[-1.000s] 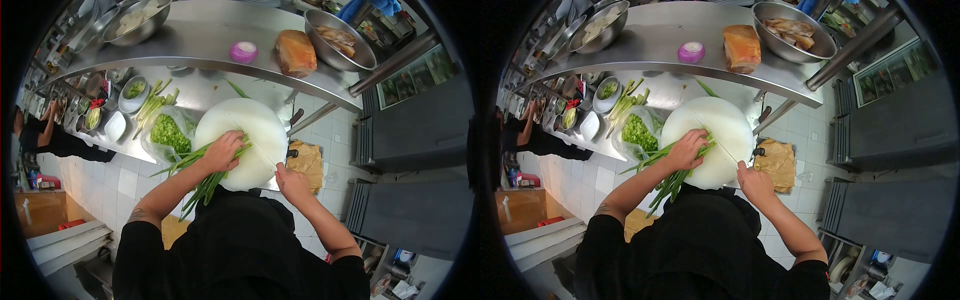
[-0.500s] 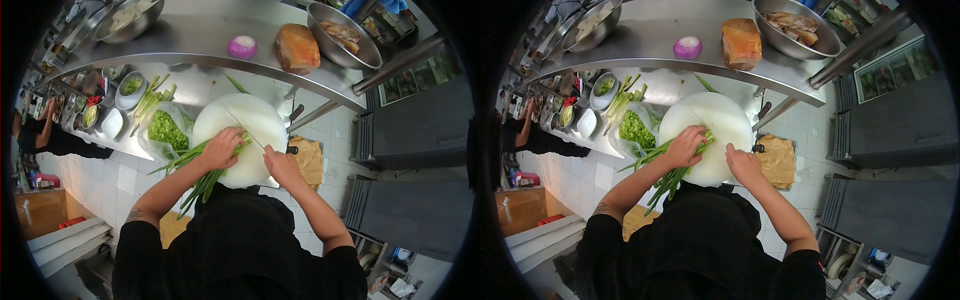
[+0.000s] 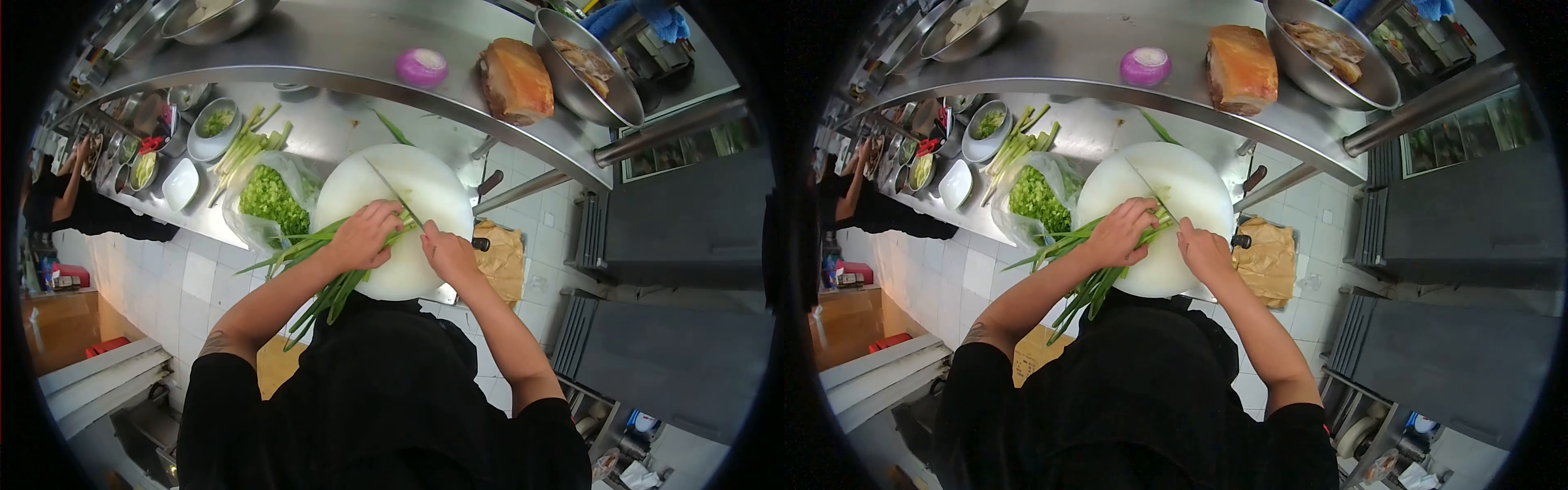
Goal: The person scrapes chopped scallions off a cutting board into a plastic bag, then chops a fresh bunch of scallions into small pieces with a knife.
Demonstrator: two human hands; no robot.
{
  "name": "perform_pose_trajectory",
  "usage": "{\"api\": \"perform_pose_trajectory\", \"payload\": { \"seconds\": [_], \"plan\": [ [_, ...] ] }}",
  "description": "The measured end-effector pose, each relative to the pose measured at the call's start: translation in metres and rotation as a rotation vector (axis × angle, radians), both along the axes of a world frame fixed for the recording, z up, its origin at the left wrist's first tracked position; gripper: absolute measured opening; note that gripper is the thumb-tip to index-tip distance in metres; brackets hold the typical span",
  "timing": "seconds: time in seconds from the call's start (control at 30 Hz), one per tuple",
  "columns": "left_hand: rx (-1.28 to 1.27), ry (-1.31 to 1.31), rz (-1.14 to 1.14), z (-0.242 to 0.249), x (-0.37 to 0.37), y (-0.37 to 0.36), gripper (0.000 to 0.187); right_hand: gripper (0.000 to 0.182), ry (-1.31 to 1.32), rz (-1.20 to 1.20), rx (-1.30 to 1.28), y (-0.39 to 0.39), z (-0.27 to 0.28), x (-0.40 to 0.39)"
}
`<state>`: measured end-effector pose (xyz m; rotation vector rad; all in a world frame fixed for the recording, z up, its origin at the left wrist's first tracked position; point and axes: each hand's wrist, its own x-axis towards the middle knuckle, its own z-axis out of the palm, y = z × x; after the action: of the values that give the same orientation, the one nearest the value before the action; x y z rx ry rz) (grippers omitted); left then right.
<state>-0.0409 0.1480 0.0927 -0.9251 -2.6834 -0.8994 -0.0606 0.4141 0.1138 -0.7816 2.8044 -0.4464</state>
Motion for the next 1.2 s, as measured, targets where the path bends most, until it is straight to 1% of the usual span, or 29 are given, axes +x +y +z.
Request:
{"api": "perform_pose_trajectory", "payload": {
  "seconds": [0.07,0.13,0.23,0.33,0.43,0.53,0.57,0.7,0.73,0.83,0.97,1.03,1.07,1.13,1.2],
  "plan": [
    [-0.001,-0.003,-0.008,0.003,0.001,-0.001,0.058,0.021,-0.007,-0.003,0.009,0.000,0.021,0.007],
    [-0.006,0.000,-0.003,0.003,0.000,0.000,0.057,0.021,-0.047,0.005,0.034,0.020,0.052,0.026],
    [-0.015,0.002,0.009,0.000,0.001,0.001,0.057,0.019,-0.147,-0.034,0.093,0.037,0.079,0.046],
    [-0.005,0.004,0.007,0.000,0.000,0.000,0.057,0.021,-0.106,0.003,0.091,0.036,0.067,0.045],
    [0.002,0.023,0.006,0.002,0.000,0.001,0.057,0.020,-0.091,-0.031,0.074,0.009,0.010,0.016],
    [-0.003,0.043,0.017,0.006,0.001,0.001,0.055,0.020,-0.047,-0.012,-0.039,-0.010,-0.001,-0.003],
    [-0.003,0.041,0.008,0.006,0.002,0.001,0.055,0.020,-0.055,-0.010,-0.020,-0.007,0.001,0.001],
    [0.015,0.044,0.013,0.003,0.001,0.002,0.054,0.020,-0.111,-0.011,0.085,0.019,0.071,0.028],
    [0.013,0.028,0.012,0.002,0.002,0.002,0.055,0.020,-0.136,-0.012,0.114,0.024,0.080,0.035],
    [0.006,0.001,0.009,0.001,0.001,0.002,0.057,0.020,-0.167,-0.025,0.098,0.030,0.076,0.042],
    [0.001,0.007,0.010,0.000,0.001,0.002,0.057,0.021,-0.131,-0.044,0.005,0.003,0.007,0.010],
    [0.010,0.024,0.015,0.004,0.002,0.002,0.056,0.021,-0.122,-0.043,-0.007,-0.014,-0.005,-0.005],
    [0.021,0.039,0.012,0.006,0.002,0.002,0.054,0.021,-0.117,-0.032,0.000,-0.012,-0.006,-0.004],
    [0.020,0.041,0.004,0.007,0.000,0.001,0.054,0.021,-0.100,-0.015,0.019,-0.006,0.026,0.001],
    [-0.001,0.011,0.003,0.000,0.000,0.001,0.056,0.021,-0.141,-0.014,0.082,0.007,0.063,0.016]
  ]
}}
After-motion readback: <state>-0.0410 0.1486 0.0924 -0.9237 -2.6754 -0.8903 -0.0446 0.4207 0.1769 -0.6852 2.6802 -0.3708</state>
